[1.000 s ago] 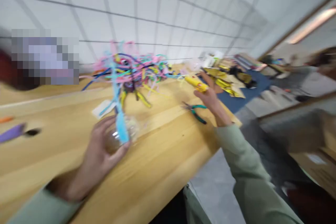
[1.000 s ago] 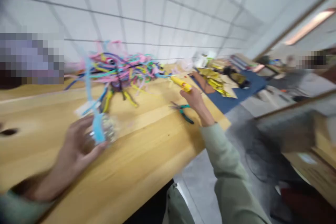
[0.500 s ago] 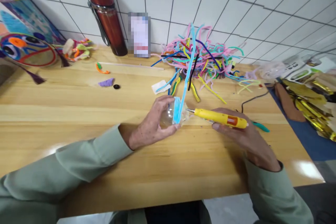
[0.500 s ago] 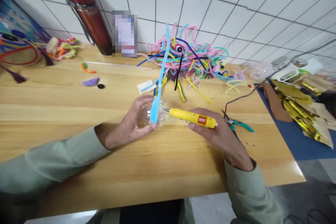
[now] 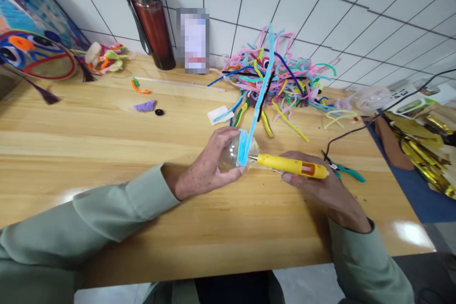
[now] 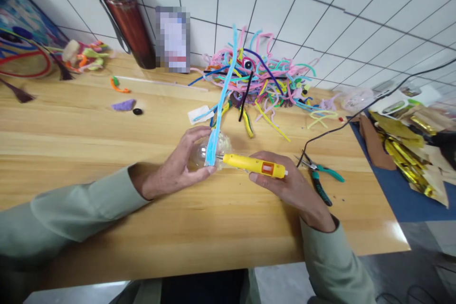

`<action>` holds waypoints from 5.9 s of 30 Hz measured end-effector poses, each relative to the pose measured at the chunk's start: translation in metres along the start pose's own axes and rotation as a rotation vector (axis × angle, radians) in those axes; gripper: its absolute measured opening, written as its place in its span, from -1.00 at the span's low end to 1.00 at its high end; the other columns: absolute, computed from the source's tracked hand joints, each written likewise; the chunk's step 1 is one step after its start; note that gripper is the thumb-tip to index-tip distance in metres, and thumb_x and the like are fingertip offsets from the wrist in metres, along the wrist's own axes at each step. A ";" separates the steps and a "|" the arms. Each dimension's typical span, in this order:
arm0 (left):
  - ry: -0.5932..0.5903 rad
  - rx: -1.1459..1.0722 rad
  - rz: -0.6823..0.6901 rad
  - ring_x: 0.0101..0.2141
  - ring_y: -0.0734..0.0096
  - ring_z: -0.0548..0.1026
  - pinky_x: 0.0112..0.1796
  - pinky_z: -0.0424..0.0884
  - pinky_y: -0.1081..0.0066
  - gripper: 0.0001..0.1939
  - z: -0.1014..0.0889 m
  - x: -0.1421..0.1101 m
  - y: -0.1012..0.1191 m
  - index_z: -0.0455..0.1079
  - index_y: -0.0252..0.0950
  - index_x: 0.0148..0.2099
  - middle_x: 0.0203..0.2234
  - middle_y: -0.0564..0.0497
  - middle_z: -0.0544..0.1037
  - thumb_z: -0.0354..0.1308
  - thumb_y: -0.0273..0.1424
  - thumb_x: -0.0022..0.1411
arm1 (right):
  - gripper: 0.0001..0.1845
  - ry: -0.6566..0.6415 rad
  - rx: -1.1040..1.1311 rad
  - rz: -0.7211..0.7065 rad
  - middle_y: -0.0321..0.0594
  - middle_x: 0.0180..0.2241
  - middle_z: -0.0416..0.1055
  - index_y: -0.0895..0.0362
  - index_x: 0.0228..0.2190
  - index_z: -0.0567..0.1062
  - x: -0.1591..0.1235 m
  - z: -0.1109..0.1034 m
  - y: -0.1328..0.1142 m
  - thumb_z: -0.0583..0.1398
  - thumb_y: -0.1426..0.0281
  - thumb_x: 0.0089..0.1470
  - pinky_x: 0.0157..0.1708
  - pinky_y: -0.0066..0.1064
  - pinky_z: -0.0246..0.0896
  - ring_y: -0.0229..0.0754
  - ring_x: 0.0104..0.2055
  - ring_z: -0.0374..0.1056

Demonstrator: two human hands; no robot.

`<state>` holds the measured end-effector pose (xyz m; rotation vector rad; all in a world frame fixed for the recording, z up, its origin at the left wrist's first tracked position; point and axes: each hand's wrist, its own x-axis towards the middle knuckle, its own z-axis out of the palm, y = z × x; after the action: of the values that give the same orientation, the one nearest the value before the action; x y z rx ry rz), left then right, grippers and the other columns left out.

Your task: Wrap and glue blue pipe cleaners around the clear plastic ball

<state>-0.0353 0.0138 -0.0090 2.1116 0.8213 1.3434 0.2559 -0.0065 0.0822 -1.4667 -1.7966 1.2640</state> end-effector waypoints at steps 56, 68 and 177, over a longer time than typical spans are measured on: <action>-0.020 0.015 -0.008 0.36 -0.11 0.35 0.35 0.38 -0.20 -0.22 -0.001 -0.001 0.000 0.09 -0.11 0.50 0.31 -0.27 0.36 0.37 -0.22 0.39 | -0.61 -0.020 -0.050 -0.054 -0.26 -0.36 0.52 0.01 -0.25 0.64 -0.001 -0.001 0.009 0.44 -0.04 0.16 -0.40 -0.34 0.34 -0.15 -0.38 0.36; -0.018 0.025 -0.021 0.35 -0.11 0.36 0.35 0.39 -0.20 -0.22 -0.001 0.000 0.000 0.07 -0.09 0.51 0.31 -0.24 0.36 0.35 -0.18 0.41 | -0.56 -0.004 -0.068 -0.072 -0.25 -0.39 0.55 -0.04 -0.18 0.65 0.000 -0.001 0.013 0.45 -0.09 0.12 -0.40 -0.31 0.42 -0.07 -0.33 0.44; -0.029 0.028 -0.035 0.34 -0.07 0.38 0.34 0.41 -0.15 -0.28 0.000 0.002 0.003 0.11 -0.12 0.47 0.29 -0.25 0.37 0.34 -0.29 0.40 | -0.66 0.577 -0.917 0.227 0.22 -0.08 0.64 0.14 -0.08 0.66 -0.016 -0.186 0.139 0.29 0.35 0.10 0.10 0.10 0.39 0.34 0.10 0.52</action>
<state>-0.0337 0.0131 -0.0052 2.1234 0.8651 1.2873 0.4804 0.0415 0.0459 -2.2488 -1.8743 -0.0396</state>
